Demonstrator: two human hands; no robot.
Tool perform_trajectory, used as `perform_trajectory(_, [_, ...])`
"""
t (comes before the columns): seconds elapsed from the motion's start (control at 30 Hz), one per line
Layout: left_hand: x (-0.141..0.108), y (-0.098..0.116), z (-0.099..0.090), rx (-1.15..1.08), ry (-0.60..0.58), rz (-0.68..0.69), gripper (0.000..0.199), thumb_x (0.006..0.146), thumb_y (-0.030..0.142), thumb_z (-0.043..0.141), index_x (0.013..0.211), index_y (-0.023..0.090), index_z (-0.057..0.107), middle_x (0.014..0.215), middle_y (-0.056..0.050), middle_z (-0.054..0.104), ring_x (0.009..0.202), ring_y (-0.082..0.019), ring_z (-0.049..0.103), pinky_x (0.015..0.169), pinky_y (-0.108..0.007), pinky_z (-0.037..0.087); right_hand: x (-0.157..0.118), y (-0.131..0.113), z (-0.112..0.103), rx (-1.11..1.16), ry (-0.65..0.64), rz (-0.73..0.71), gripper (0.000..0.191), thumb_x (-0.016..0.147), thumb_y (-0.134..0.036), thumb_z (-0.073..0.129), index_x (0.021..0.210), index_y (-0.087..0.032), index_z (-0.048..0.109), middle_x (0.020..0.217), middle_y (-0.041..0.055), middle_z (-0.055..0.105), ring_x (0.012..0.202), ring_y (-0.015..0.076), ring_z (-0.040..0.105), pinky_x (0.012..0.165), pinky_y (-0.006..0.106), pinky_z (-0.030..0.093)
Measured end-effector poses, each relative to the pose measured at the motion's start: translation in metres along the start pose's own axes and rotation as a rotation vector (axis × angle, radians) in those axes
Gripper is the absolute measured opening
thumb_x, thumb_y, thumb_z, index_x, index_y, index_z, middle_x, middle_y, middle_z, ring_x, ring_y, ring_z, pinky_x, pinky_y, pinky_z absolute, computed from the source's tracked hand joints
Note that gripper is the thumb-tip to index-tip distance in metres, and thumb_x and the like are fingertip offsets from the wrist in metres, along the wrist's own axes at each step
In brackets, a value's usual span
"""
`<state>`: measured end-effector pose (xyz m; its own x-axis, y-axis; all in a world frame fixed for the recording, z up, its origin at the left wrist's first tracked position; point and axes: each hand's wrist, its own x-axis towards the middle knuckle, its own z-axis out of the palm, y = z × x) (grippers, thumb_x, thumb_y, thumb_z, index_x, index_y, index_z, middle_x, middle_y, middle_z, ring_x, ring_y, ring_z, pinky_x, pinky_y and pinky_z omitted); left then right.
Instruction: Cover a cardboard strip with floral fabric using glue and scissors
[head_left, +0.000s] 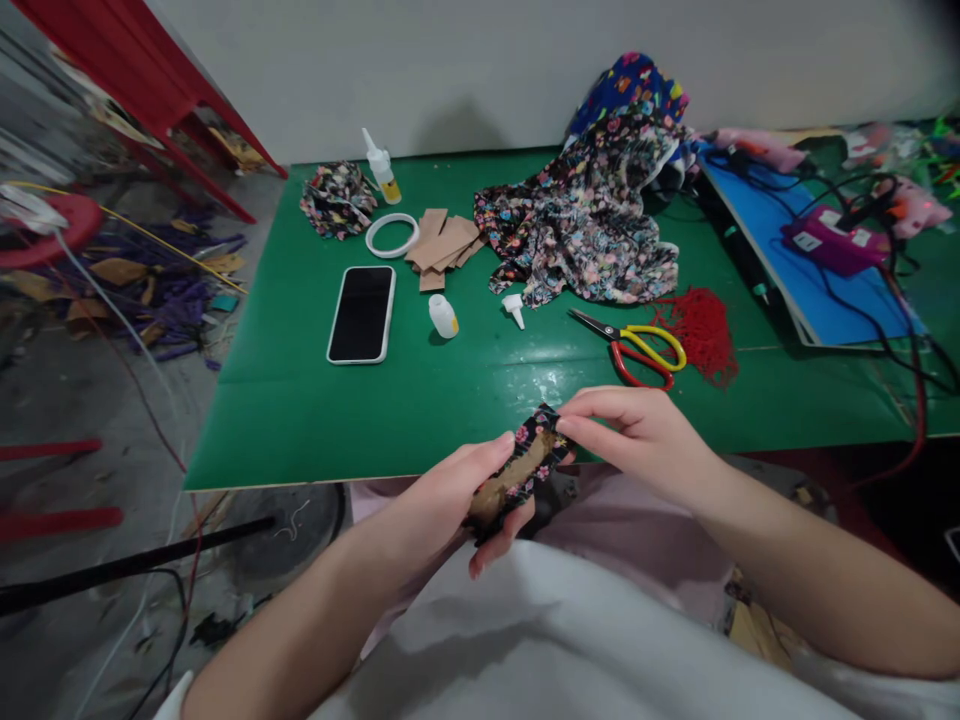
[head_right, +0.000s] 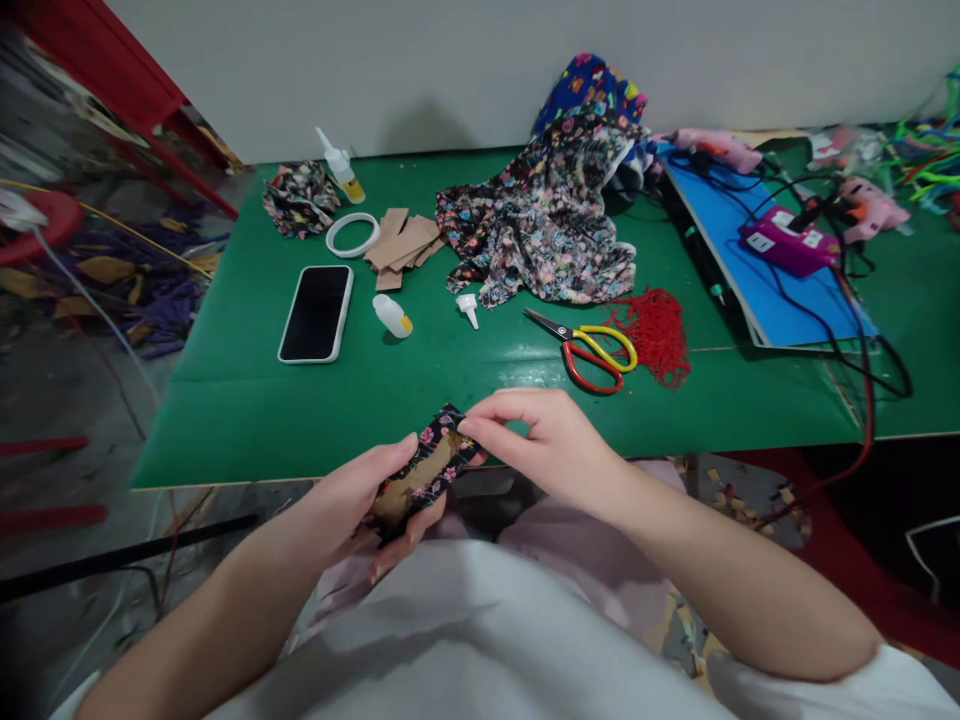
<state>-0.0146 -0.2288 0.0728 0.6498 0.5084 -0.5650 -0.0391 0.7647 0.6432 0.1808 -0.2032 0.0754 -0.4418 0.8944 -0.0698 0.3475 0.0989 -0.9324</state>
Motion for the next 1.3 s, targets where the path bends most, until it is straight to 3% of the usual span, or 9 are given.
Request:
perform_trajectory(0.17, [0.008,-0.001,-0.002,0.054,0.028,-0.002,0.046,0.086,0.052,0.03,0.068,0.014,0.05,0.048,0.003,0.045,0.03,-0.006,0.038,0.03,-0.018,0.032,0.0,0.01,0.007,-0.102,0.107,-0.103,0.016,0.081,-0.03,0.053,0.08,-0.019,0.066,0.07,0.0002,0.063,0.065,0.0105,0.056,0.062,0.023,0.044])
perform_trajectory(0.37, [0.016,-0.001,-0.007,-0.103,-0.068,-0.054,0.048,0.087,0.052,0.026,0.105,0.015,0.05,0.053,0.005,0.046,0.028,-0.006,0.038,0.027,-0.017,0.03,0.002,0.03,0.01,0.305,0.12,0.084,0.033,0.083,-0.044,0.047,0.077,-0.018,0.068,0.071,0.0014,0.066,0.065,0.0117,0.06,0.065,0.024,0.047])
perform_trajectory(0.5, [0.018,-0.001,-0.011,-0.177,-0.185,-0.045,0.052,0.088,0.052,0.022,0.12,0.018,0.045,0.056,0.005,0.046,0.03,-0.007,0.04,0.028,-0.018,0.033,0.005,0.039,0.008,0.619,0.272,0.151,0.048,0.086,-0.052,0.036,0.077,-0.018,0.069,0.068,0.0036,0.066,0.063,0.0114,0.06,0.063,0.024,0.048])
perform_trajectory(0.77, [0.019,-0.003,-0.012,-0.056,-0.08,-0.014,0.052,0.086,0.052,0.02,0.113,0.018,0.049,0.058,0.004,0.047,0.032,-0.007,0.039,0.031,-0.019,0.032,0.006,0.034,0.017,0.5,0.18,0.146,0.024,0.078,-0.04,0.056,0.075,-0.019,0.066,0.065,-0.0004,0.065,0.061,0.0112,0.06,0.063,0.025,0.048])
perform_trajectory(0.9, [0.019,-0.006,-0.018,0.38,0.11,0.117,0.05,0.089,0.048,0.022,0.103,0.015,0.056,0.057,0.002,0.047,0.044,-0.009,0.044,0.048,-0.023,0.041,0.007,0.041,0.014,0.129,0.172,-0.019,0.016,0.074,-0.033,0.063,0.084,-0.021,0.066,0.081,0.0005,0.067,0.075,0.0134,0.061,0.071,0.027,0.048])
perform_trajectory(1.0, [0.023,-0.006,-0.027,0.953,0.323,0.345,0.042,0.091,0.041,0.027,0.124,0.024,0.047,0.079,-0.001,0.053,0.07,-0.013,0.052,0.071,-0.028,0.044,0.006,0.06,0.008,-0.185,0.232,-0.149,0.025,0.077,-0.029,0.06,0.101,-0.023,0.063,0.099,0.0028,0.065,0.093,0.0153,0.058,0.084,0.031,0.045])
perform_trajectory(1.1, [0.032,-0.008,-0.04,1.512,0.502,0.448,0.042,0.092,0.035,0.029,0.133,0.033,0.033,0.097,-0.005,0.05,0.083,-0.017,0.051,0.075,-0.032,0.043,0.003,0.08,0.006,-0.332,0.312,-0.139,0.023,0.083,-0.028,0.052,0.102,-0.022,0.062,0.097,0.0035,0.065,0.091,0.0146,0.058,0.083,0.031,0.046])
perform_trajectory(1.2, [0.042,-0.014,-0.051,1.837,0.564,0.467,0.041,0.091,0.033,0.032,0.132,0.03,0.037,0.097,-0.008,0.051,0.083,-0.02,0.05,0.072,-0.035,0.043,0.0,0.09,0.007,-0.427,0.329,-0.176,0.021,0.084,-0.026,0.05,0.1,-0.021,0.063,0.095,0.0038,0.065,0.09,0.0151,0.057,0.083,0.033,0.047])
perform_trajectory(1.3, [0.05,-0.021,-0.055,1.945,0.567,0.539,0.039,0.09,0.03,0.035,0.128,0.029,0.043,0.099,-0.009,0.053,0.089,-0.022,0.051,0.077,-0.038,0.042,0.001,0.091,0.009,-0.481,0.326,-0.22,0.022,0.084,-0.024,0.049,0.101,-0.021,0.062,0.095,0.0045,0.065,0.091,0.0161,0.056,0.083,0.035,0.047])
